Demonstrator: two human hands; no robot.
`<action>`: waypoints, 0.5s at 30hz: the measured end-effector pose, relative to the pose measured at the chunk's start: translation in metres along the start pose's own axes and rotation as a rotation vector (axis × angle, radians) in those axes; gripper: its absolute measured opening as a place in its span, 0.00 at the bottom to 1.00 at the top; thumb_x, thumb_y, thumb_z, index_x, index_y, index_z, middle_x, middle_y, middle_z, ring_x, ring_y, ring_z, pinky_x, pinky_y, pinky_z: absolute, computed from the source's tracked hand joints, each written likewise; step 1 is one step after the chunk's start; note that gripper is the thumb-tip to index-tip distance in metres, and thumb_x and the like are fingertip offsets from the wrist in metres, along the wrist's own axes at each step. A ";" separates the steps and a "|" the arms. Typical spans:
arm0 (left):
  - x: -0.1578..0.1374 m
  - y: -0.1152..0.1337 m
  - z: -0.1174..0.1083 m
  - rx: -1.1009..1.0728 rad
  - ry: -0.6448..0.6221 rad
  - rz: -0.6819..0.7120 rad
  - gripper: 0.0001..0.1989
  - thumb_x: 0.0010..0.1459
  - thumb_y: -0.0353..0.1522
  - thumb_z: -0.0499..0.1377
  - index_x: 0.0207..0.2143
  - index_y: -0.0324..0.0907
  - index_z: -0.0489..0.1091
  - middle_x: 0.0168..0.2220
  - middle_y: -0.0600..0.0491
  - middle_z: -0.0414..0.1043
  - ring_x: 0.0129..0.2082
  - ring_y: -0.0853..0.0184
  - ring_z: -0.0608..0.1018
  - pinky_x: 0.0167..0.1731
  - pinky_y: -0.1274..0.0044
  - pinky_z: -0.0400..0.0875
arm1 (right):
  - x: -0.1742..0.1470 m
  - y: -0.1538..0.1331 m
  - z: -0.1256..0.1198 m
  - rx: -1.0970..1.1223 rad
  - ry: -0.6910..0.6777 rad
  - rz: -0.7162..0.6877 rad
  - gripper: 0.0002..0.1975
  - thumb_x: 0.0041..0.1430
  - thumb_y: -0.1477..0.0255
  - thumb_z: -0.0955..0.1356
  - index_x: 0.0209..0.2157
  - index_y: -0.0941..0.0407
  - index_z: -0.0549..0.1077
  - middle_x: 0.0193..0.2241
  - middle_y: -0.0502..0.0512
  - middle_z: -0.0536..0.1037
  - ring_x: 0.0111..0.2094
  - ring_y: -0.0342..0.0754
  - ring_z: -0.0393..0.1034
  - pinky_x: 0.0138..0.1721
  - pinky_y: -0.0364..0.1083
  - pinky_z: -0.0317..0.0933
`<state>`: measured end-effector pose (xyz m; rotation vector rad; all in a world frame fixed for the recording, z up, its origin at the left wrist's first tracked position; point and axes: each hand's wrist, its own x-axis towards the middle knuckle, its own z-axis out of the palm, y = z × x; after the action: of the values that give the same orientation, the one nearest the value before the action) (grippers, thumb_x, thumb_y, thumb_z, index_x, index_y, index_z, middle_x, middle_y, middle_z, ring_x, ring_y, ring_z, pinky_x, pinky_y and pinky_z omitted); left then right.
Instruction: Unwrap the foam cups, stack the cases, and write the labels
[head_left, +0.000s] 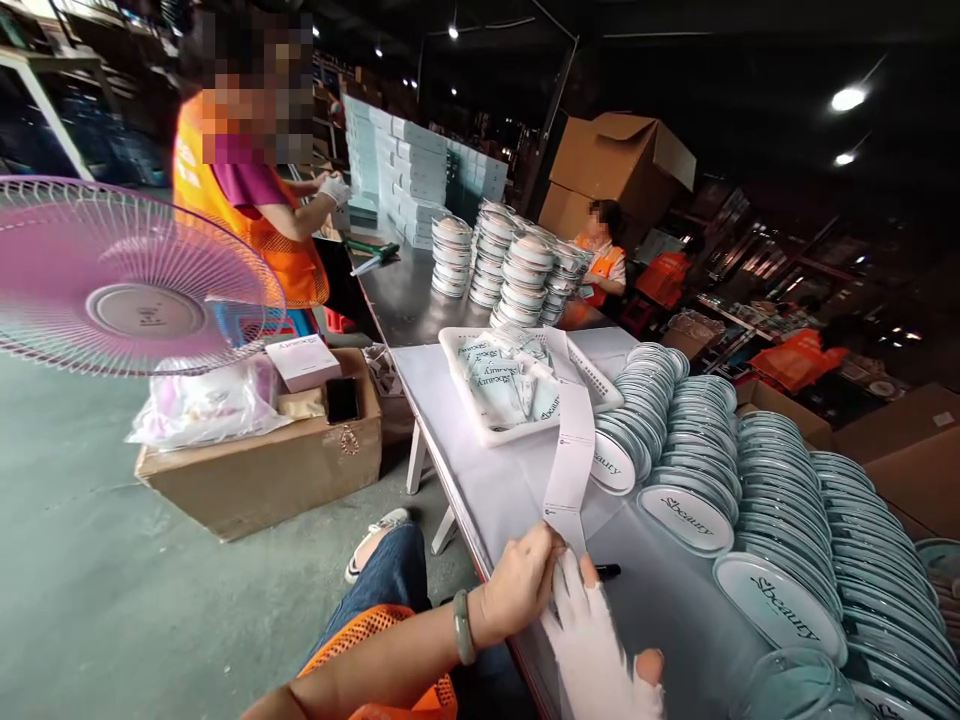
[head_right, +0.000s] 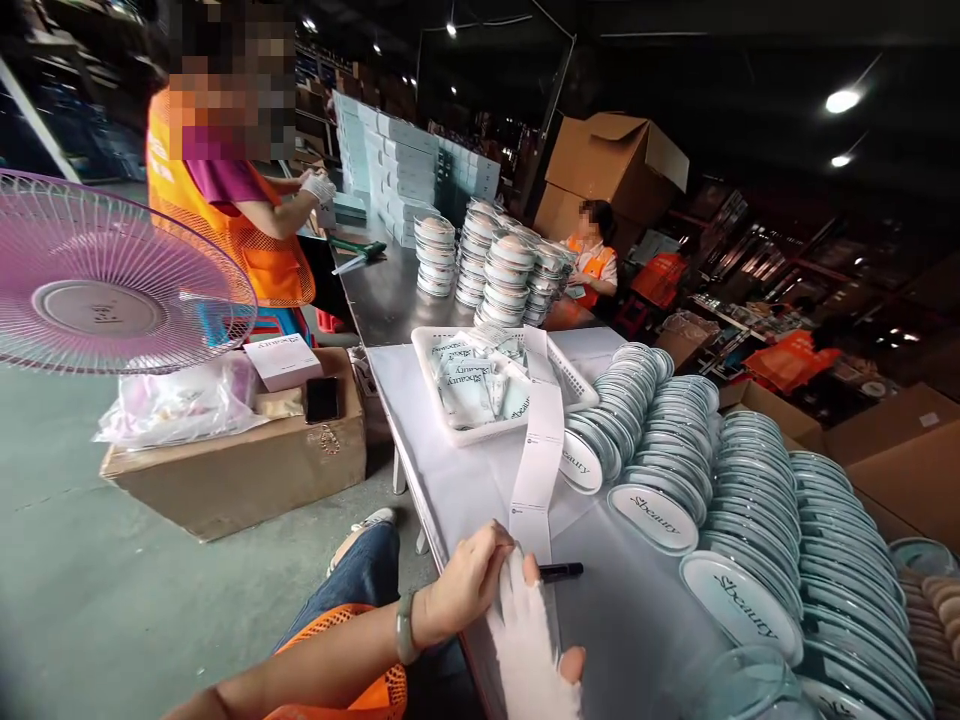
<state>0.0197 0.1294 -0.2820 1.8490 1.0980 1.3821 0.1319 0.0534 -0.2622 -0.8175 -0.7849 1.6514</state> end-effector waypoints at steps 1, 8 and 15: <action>0.002 -0.001 -0.003 -0.004 0.024 -0.005 0.11 0.67 0.33 0.42 0.34 0.46 0.61 0.33 0.48 0.71 0.31 0.63 0.74 0.33 0.71 0.70 | 0.002 0.001 -0.002 0.051 0.021 0.022 0.47 0.49 0.29 0.52 0.63 0.38 0.65 0.69 0.52 0.58 0.69 0.61 0.50 0.66 0.69 0.42; 0.027 0.002 -0.040 -0.218 0.227 -0.164 0.15 0.68 0.42 0.46 0.31 0.45 0.60 0.29 0.52 0.65 0.29 0.66 0.69 0.34 0.72 0.70 | 0.002 -0.027 -0.034 -0.079 -0.030 0.116 0.48 0.31 0.33 0.71 0.53 0.45 0.75 0.66 0.58 0.64 0.71 0.66 0.45 0.68 0.67 0.37; 0.015 0.022 -0.030 -0.762 -0.314 -0.391 0.32 0.44 0.58 0.67 0.33 0.37 0.74 0.32 0.49 0.72 0.29 0.68 0.73 0.28 0.76 0.72 | 0.002 -0.039 -0.030 0.117 -0.121 -0.045 0.46 0.39 0.32 0.65 0.61 0.30 0.65 0.67 0.54 0.61 0.70 0.66 0.46 0.62 0.75 0.41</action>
<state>-0.0015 0.1302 -0.2476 1.1620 0.5984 1.0274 0.1767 0.0658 -0.2459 -0.6191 -0.7769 1.7019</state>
